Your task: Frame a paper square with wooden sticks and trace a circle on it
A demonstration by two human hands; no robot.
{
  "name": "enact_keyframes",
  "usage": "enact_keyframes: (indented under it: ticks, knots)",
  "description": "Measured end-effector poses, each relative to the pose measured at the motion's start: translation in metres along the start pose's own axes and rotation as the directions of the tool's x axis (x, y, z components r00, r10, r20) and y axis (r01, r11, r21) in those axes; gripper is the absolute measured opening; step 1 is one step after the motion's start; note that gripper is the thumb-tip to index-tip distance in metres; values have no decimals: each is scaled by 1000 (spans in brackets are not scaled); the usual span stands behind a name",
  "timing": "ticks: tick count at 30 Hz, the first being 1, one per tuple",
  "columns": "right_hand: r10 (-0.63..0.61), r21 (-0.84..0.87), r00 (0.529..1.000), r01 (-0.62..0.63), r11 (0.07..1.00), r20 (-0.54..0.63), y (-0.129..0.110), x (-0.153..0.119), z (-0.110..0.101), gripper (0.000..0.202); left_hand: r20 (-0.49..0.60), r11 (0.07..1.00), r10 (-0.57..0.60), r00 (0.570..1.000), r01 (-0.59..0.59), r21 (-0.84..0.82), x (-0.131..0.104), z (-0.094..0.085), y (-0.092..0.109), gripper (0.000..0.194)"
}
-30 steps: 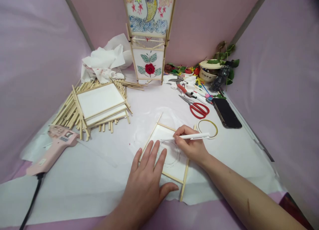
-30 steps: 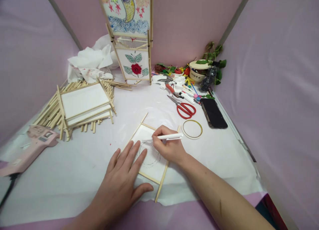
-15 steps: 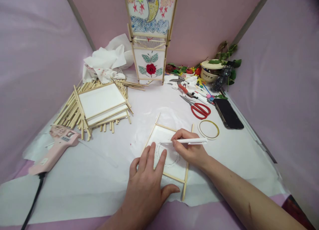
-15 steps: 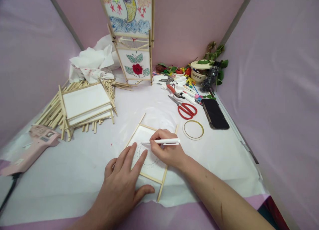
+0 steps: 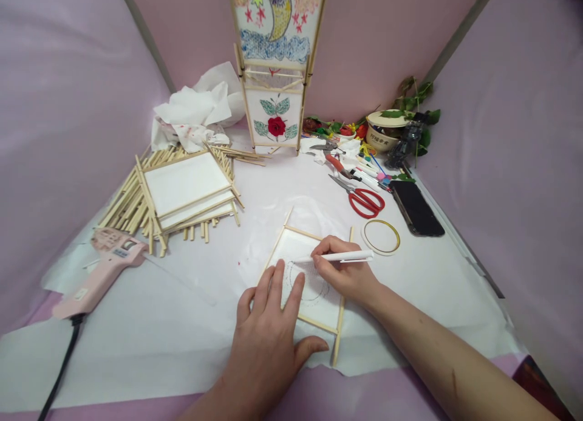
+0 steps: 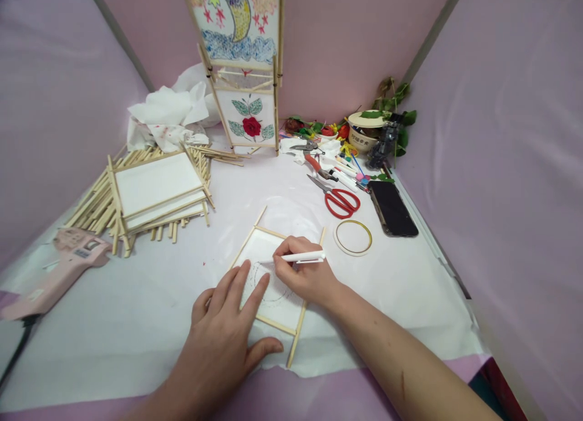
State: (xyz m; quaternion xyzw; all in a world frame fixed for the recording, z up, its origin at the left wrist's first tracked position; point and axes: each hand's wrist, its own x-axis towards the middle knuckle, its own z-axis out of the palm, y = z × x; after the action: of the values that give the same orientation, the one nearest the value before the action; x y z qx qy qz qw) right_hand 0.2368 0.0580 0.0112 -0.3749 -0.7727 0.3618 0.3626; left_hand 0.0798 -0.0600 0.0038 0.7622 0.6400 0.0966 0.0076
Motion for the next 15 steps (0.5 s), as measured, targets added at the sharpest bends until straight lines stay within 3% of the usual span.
enact_keyframes:
  ticks: [15]
  knots:
    - [36, -25, 999, -37, 999, -24, 0, 2, -1, 8, -8, 1000, 2, 1000, -2, 6, -1, -1, 0, 85]
